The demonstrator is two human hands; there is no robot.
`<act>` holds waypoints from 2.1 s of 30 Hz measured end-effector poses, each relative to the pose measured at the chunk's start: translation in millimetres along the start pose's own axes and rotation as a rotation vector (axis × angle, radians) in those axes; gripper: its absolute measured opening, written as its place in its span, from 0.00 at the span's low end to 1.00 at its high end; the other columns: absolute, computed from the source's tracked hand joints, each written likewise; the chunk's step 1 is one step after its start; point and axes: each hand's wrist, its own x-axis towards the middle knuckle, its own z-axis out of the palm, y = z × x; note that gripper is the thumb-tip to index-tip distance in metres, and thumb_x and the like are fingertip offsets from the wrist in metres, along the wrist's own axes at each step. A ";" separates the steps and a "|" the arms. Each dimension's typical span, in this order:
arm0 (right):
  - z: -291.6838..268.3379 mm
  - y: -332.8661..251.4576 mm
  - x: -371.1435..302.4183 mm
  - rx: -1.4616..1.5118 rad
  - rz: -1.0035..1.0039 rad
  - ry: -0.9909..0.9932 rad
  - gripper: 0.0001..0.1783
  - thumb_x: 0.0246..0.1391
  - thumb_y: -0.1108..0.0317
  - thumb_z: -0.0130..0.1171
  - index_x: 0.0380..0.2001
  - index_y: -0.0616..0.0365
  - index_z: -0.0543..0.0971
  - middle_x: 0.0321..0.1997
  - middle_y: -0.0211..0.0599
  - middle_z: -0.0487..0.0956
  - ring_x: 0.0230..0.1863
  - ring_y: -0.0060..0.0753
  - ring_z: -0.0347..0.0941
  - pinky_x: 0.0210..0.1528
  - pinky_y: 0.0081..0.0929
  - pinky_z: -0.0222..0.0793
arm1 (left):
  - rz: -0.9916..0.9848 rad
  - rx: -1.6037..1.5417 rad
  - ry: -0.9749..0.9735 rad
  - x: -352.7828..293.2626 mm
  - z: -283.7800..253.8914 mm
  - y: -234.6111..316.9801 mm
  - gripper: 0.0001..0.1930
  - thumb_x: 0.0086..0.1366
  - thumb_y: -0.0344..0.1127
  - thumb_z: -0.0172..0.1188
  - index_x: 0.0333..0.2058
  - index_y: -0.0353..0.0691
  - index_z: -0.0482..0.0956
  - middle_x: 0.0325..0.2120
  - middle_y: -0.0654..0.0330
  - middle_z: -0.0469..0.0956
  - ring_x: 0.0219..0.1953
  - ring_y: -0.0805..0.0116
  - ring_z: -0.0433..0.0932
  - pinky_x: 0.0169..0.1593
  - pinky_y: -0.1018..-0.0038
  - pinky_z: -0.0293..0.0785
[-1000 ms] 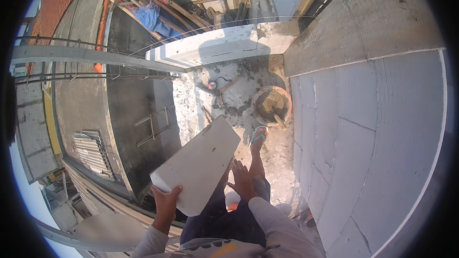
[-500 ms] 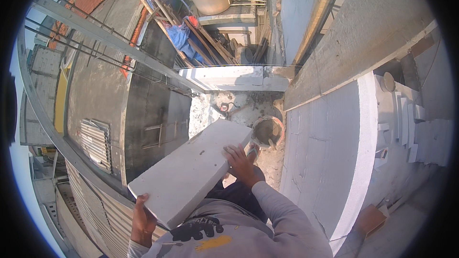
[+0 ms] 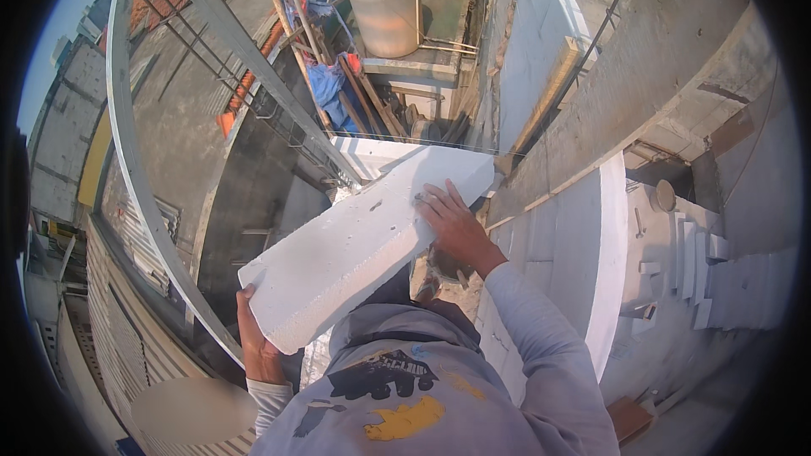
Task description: The person measures a wall section with a tape measure, then picks up a white rectangular tile and applies mortar to its back using a trowel. The tile is placed onto the wall and pressed into position.
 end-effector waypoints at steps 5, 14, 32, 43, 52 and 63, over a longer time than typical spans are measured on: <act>-31.3 49.7 49.1 -0.093 -0.088 -0.029 0.43 0.33 0.71 0.76 0.58 0.56 0.71 0.61 0.42 0.73 0.69 0.47 0.64 0.78 0.51 0.50 | -0.072 -0.101 -0.107 81.8 16.6 -0.8 0.30 0.67 0.48 0.51 0.61 0.32 0.68 0.52 0.45 0.78 0.48 0.48 0.83 0.49 0.54 0.85; -41.5 154.5 114.9 -0.117 0.196 -0.173 0.50 0.32 0.71 0.79 0.62 0.59 0.66 0.65 0.48 0.70 0.68 0.61 0.63 0.75 0.47 0.57 | -0.124 0.137 -0.157 263.7 131.2 31.2 0.29 0.70 0.50 0.50 0.58 0.29 0.69 0.50 0.44 0.78 0.50 0.52 0.82 0.48 0.59 0.84; 49.1 287.6 225.1 0.004 0.533 -0.234 0.46 0.29 0.69 0.80 0.56 0.59 0.70 0.57 0.46 0.72 0.61 0.54 0.69 0.66 0.45 0.65 | 0.054 0.857 -0.693 620.2 174.1 37.5 0.18 0.70 0.51 0.52 0.47 0.46 0.79 0.43 0.57 0.84 0.46 0.51 0.82 0.48 0.44 0.78; 113.6 319.2 203.0 -0.004 0.601 -0.299 0.43 0.29 0.69 0.80 0.53 0.57 0.71 0.53 0.42 0.73 0.58 0.51 0.72 0.63 0.46 0.66 | -0.120 0.990 -0.530 643.3 183.5 -20.2 0.19 0.69 0.58 0.50 0.45 0.53 0.79 0.41 0.67 0.82 0.46 0.59 0.79 0.50 0.53 0.72; 146.2 339.5 176.8 -0.080 0.623 -0.275 0.40 0.32 0.69 0.79 0.53 0.55 0.72 0.52 0.39 0.74 0.56 0.47 0.73 0.62 0.43 0.66 | -0.451 0.850 -0.590 714.1 142.8 -67.4 0.23 0.55 0.35 0.67 0.50 0.42 0.74 0.45 0.60 0.80 0.47 0.63 0.80 0.51 0.64 0.77; 178.2 358.0 157.6 -0.127 0.706 -0.357 0.41 0.33 0.71 0.79 0.55 0.56 0.72 0.54 0.40 0.74 0.57 0.48 0.73 0.62 0.43 0.66 | -0.495 0.807 -0.583 691.7 187.5 -98.6 0.15 0.72 0.44 0.43 0.41 0.43 0.77 0.42 0.58 0.82 0.47 0.57 0.81 0.53 0.57 0.77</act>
